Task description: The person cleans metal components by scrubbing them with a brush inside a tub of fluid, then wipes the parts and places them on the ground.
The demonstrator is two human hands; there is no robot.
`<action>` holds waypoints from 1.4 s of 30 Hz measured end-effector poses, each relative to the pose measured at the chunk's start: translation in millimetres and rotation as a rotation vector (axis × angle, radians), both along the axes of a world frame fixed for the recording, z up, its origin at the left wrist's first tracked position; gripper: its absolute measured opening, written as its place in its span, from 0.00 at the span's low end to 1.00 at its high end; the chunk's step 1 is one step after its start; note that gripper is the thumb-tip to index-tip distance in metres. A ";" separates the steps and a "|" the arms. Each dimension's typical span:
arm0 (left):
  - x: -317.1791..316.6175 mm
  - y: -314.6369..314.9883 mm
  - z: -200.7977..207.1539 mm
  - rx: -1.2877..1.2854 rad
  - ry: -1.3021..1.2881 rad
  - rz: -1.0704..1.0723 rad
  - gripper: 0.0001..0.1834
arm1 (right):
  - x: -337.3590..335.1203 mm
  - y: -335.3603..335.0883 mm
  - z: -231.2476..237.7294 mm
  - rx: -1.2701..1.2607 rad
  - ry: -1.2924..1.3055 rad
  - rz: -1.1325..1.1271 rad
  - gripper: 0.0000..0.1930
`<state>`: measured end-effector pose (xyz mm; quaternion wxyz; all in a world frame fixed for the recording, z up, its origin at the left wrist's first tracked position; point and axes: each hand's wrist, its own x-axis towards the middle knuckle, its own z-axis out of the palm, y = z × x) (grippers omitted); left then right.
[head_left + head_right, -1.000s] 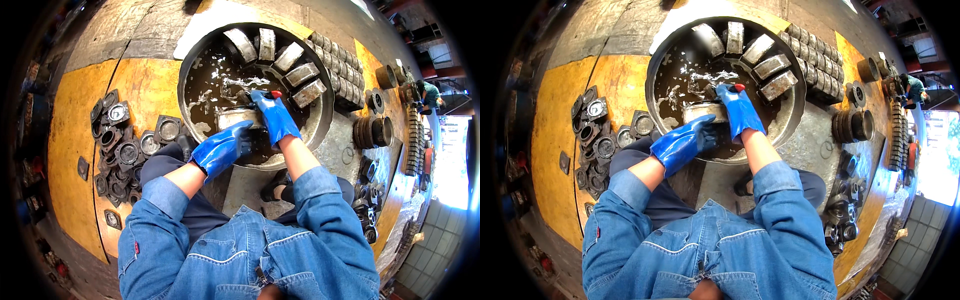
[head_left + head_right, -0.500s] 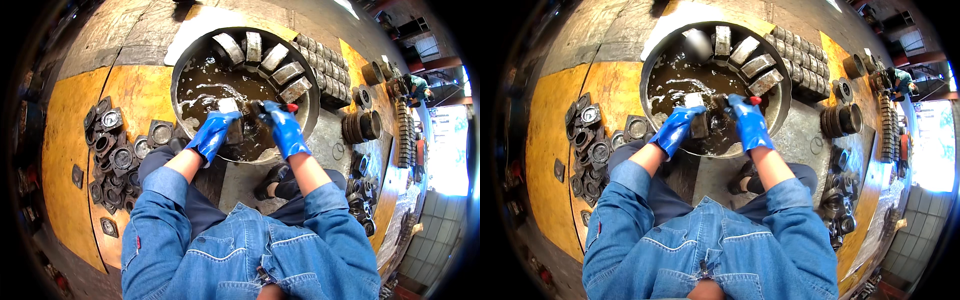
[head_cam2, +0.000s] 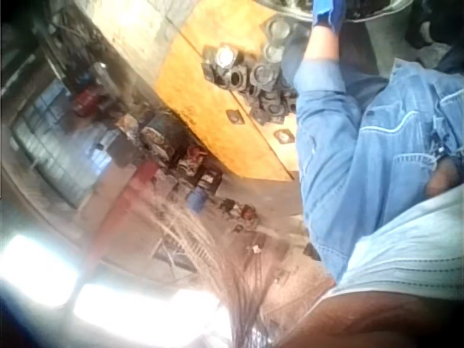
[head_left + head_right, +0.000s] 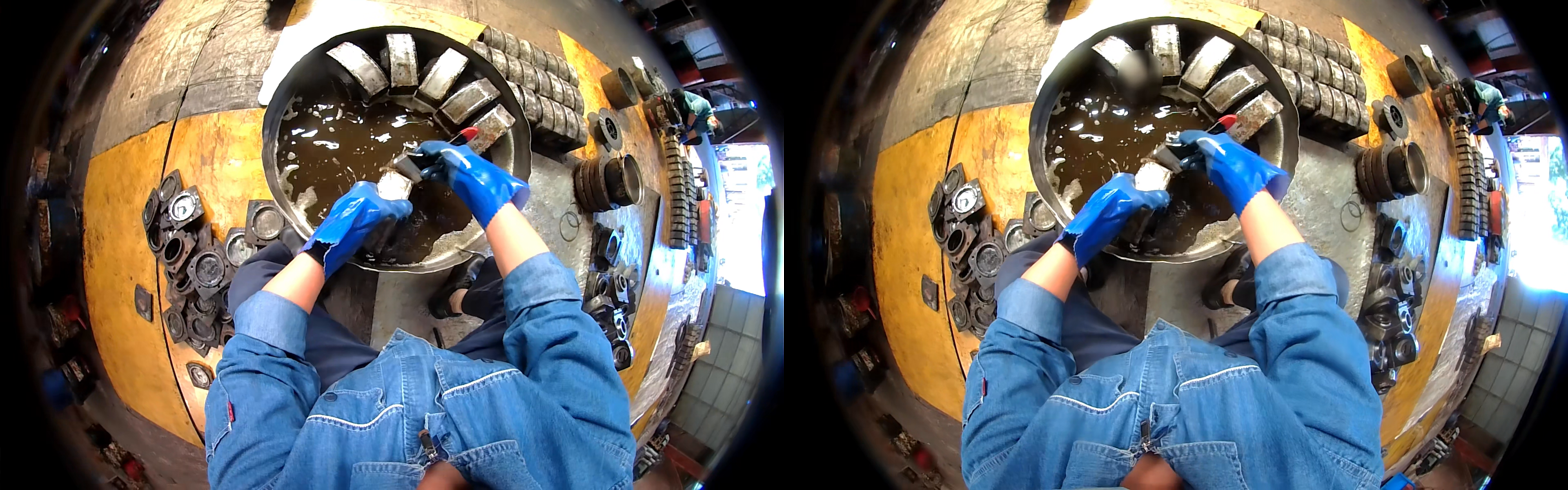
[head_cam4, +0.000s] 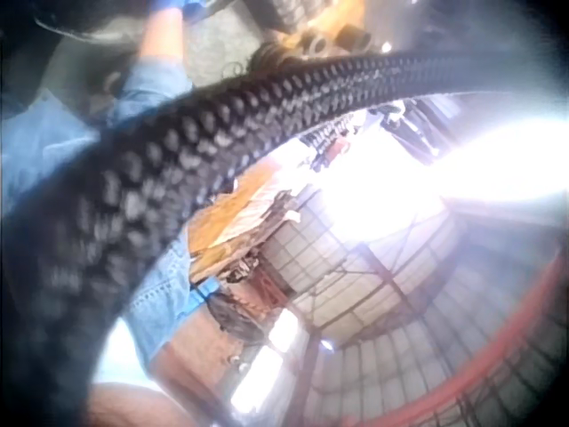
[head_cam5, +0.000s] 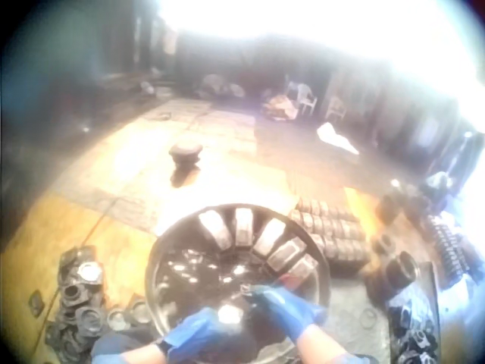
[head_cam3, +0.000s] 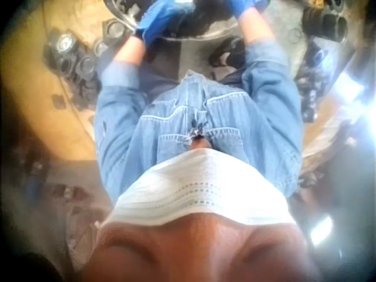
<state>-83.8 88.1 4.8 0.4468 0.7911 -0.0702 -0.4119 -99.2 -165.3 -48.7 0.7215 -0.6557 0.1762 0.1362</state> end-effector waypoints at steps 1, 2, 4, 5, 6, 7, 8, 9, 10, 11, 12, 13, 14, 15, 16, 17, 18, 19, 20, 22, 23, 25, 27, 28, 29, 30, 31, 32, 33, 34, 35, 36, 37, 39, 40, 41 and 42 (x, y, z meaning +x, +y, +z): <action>0.8 -1.2 -0.3 0.018 0.000 -0.007 0.29 | -6.5 -5.9 -13.8 -0.039 -0.162 0.114 0.20; 1.6 -4.1 6.7 0.107 0.018 -0.007 0.30 | -11.4 -0.7 -16.5 0.058 -0.169 0.089 0.23; 4.4 -6.5 3.9 0.203 -0.064 -0.073 0.32 | -7.3 6.0 -29.3 0.046 -0.013 0.033 0.22; 4.8 -7.9 1.4 0.251 -0.102 -0.107 0.32 | -5.2 9.2 -31.1 -0.041 0.091 0.044 0.23; 8.8 -8.3 15.7 0.331 -0.004 -0.149 0.33 | -2.5 22.4 -16.4 -0.082 0.163 0.042 0.23; 8.0 -6.9 16.0 0.348 -0.018 -0.152 0.33 | -3.5 35.6 0.2 -0.122 0.235 0.040 0.24; 5.7 -4.4 19.2 0.367 -0.041 -0.158 0.33 | -2.7 44.7 13.0 -0.161 0.299 0.034 0.25; 4.2 -7.0 22.5 0.375 -0.068 -0.177 0.33 | -0.5 43.5 -4.1 -0.353 0.343 0.022 0.27; 1.4 -9.2 27.5 0.374 -0.060 -0.160 0.37 | -2.7 39.7 -19.4 -0.408 0.399 0.007 0.26; -2.8 -9.8 28.2 0.378 -0.093 -0.155 0.38 | -4.3 41.2 -25.1 -0.467 0.459 0.000 0.26; -6.8 -11.2 27.9 0.382 -0.127 -0.150 0.40 | -7.8 38.3 -30.6 -0.472 0.378 -0.009 0.25; -9.2 -13.8 28.1 0.385 -0.160 -0.148 0.41 | -10.5 29.9 -33.6 -0.457 0.360 0.039 0.25; -9.3 -12.8 36.6 0.462 -0.138 -0.151 0.44 | -8.8 34.5 -15.1 -0.431 0.336 0.105 0.25; -8.9 -13.1 36.5 0.460 -0.140 -0.152 0.43 | -9.8 33.4 -1.8 -0.416 0.315 0.159 0.24; -8.5 -13.4 34.6 0.458 -0.142 -0.153 0.42 | -10.7 29.7 0.3 -0.587 0.172 0.242 0.25; -9.1 -13.0 32.6 0.457 -0.139 -0.152 0.42 | -7.6 23.5 11.6 -0.536 0.179 0.238 0.19; -10.5 -12.7 28.4 0.427 -0.154 -0.133 0.40 | -12.6 15.0 17.8 -0.559 -0.108 0.295 0.20; -11.9 -12.3 23.5 0.398 -0.168 -0.113 0.39 | -12.0 9.3 22.6 -0.568 -0.241 0.328 0.20; -12.8 -13.7 22.7 0.368 -0.182 -0.096 0.37 | -12.4 3.3 27.7 -0.577 -0.378 0.354 0.21; -12.6 -15.7 25.9 0.294 -0.084 -0.040 0.34 | -6.3 -8.1 16.4 -0.223 -0.358 0.245 0.20; -12.3 -14.3 27.9 0.262 -0.035 -0.010 0.33 | -2.9 -3.6 16.9 0.140 -0.199 0.109 0.20; -15.3 -11.2 12.4 0.187 -0.117 0.035 0.29 | -2.5 -0.7 21.7 0.046 -0.039 0.078 0.19; -15.5 -11.2 17.5 0.145 -0.095 0.068 0.27 | -14.3 17.6 34.7 0.154 -0.047 -0.012 0.22; -14.7 -11.5 22.5 0.139 -0.035 0.081 0.27 | -6.3 18.5 30.4 -0.091 0.129 0.074 0.24; -14.1 -12.6 29.5 0.132 0.023 0.095 0.26 | 2.1 19.4 29.9 -0.339 0.301 0.160 0.26; -15.5 -12.8 23.4 0.107 0.021 0.120 0.25 | -8.3 26.6 35.8 -0.346 0.173 0.132 0.31; -17.7 -12.6 11.9 0.082 0.019 0.145 0.24 | -6.9 29.8 28.7 -0.443 0.226 0.130 0.32; -18.7 -15.3 7.0 0.052 0.015 0.163 0.24 | -6.1 29.3 16.5 -0.545 0.280 0.119 0.32; -19.2 -18.6 9.1 0.067 0.015 0.162 0.24 | -9.9 26.7 4.0 -0.543 0.303 0.085 0.32; -19.1 -22.7 13.0 0.081 0.014 0.159 0.24 | -11.6 23.7 -8.5 -0.541 0.322 0.051 0.32; -18.9 -27.0 14.0 0.091 0.015 0.155 0.25 | -14.8 20.1 -22.4 -0.539 0.344 0.015 0.31; -16.3 -27.6 7.4 0.088 -0.029 0.151 0.25 | -16.2 21.5 -24.9 -0.509 0.351 -0.010 0.29; -12.3 -28.3 -7.4 0.085 -0.074 0.146 0.25 | -20.1 19.7 -25.8 -0.483 0.351 -0.044 0.27; -11.5 -25.2 -25.3 0.001 -0.144 0.179 0.26 | -29.8 26.8 -5.1 -0.432 0.345 -0.110 0.24; -12.2 -22.9 -30.9 -0.079 -0.170 0.212 0.26 | -36.6 33.5 13.7 -0.407 0.338 -0.145 0.23; -13.6 -27.3 -27.9 -0.171 -0.192 0.230 0.26 | -44.4 31.4 26.0 -0.390 0.335 -0.199 0.22; -12.8 -31.2 -24.9 -0.207 -0.082 0.287 0.24 | -52.7 17.5 11.9 -0.272 0.294 -0.260 0.21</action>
